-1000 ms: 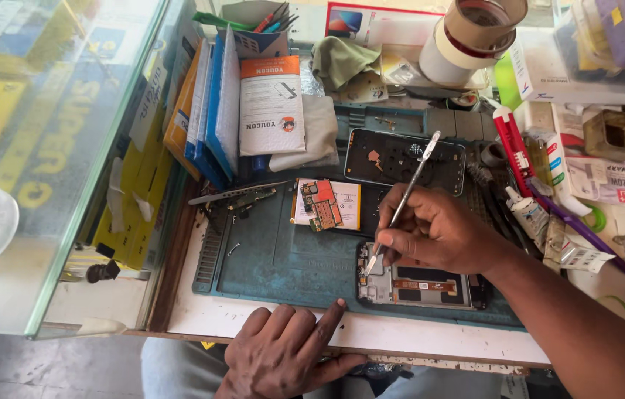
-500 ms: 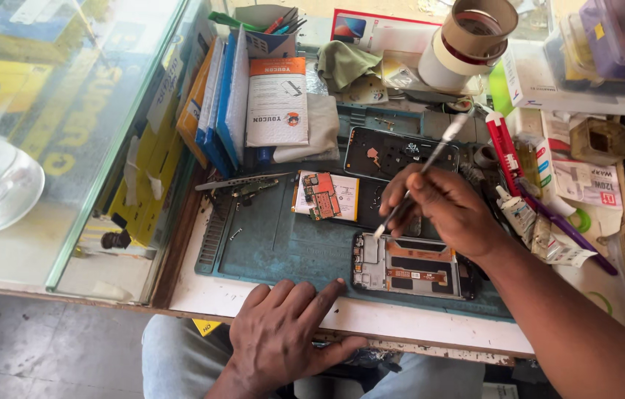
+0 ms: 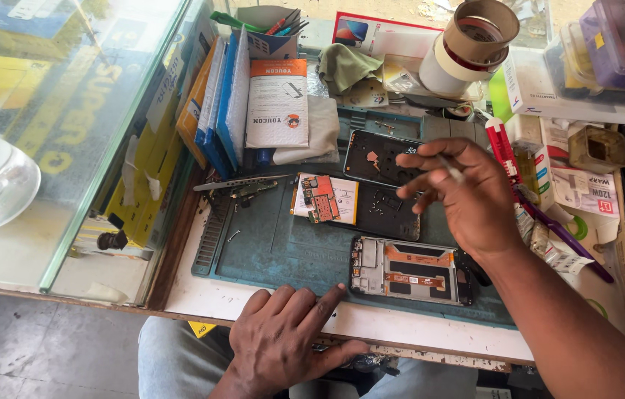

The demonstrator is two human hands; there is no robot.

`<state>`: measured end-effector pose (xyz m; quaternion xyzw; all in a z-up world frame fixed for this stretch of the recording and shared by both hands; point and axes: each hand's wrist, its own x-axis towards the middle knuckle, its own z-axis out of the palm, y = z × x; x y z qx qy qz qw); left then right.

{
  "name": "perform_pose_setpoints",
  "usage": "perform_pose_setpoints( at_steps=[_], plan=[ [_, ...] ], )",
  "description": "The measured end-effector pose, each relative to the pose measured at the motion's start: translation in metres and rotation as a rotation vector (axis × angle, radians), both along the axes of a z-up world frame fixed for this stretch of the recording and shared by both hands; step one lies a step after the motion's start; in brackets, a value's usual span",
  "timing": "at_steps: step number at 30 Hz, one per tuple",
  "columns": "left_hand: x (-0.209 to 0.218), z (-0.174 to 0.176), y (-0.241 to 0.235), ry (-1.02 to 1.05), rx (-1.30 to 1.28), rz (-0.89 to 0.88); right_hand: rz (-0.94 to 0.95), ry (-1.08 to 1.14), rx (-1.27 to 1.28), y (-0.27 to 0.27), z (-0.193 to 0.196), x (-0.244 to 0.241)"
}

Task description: The person uses a small screwdriver to unscrew and remove components from a disassembled mobile phone on a cluttered workbench. They lift the motherboard and continue to manipulate internal parts with the screwdriver.

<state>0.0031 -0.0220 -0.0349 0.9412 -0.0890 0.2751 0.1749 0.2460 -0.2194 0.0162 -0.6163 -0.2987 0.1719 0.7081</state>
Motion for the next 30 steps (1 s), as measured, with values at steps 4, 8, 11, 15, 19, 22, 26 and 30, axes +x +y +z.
perform_pose_setpoints(
  at_steps=[4, 8, 11, 15, 19, 22, 26, 30],
  plan=[
    [0.0, -0.003, 0.0, -0.002, 0.011, 0.002, -0.005, -0.158, -0.065, 0.0, -0.012, 0.002],
    [0.0, -0.004, -0.001, 0.013, 0.003, 0.008, 0.055, -0.047, -0.078, 0.0, -0.015, 0.0],
    [0.001, -0.004, -0.001, -0.007, -0.005, 0.014, 0.115, -0.041, -0.118, 0.004, -0.013, -0.002],
    [0.0, -0.002, 0.0, -0.017, -0.005, 0.013, 0.115, -0.124, -0.156, 0.005, -0.012, -0.005],
    [0.0, -0.002, 0.0, -0.033, -0.009, 0.014, 0.153, -0.069, -0.059, 0.001, -0.019, 0.0],
    [0.001, -0.002, 0.0, -0.038, -0.016, 0.015, 0.099, 0.123, -0.035, 0.0, -0.025, 0.002],
    [0.002, -0.003, 0.0, -0.02, -0.022, 0.017, 0.257, 0.06, -0.109, 0.004, -0.025, -0.001],
    [0.001, -0.004, 0.0, -0.047, -0.007, 0.025, 0.338, 0.055, -0.203, 0.009, -0.022, -0.009]
  ],
)
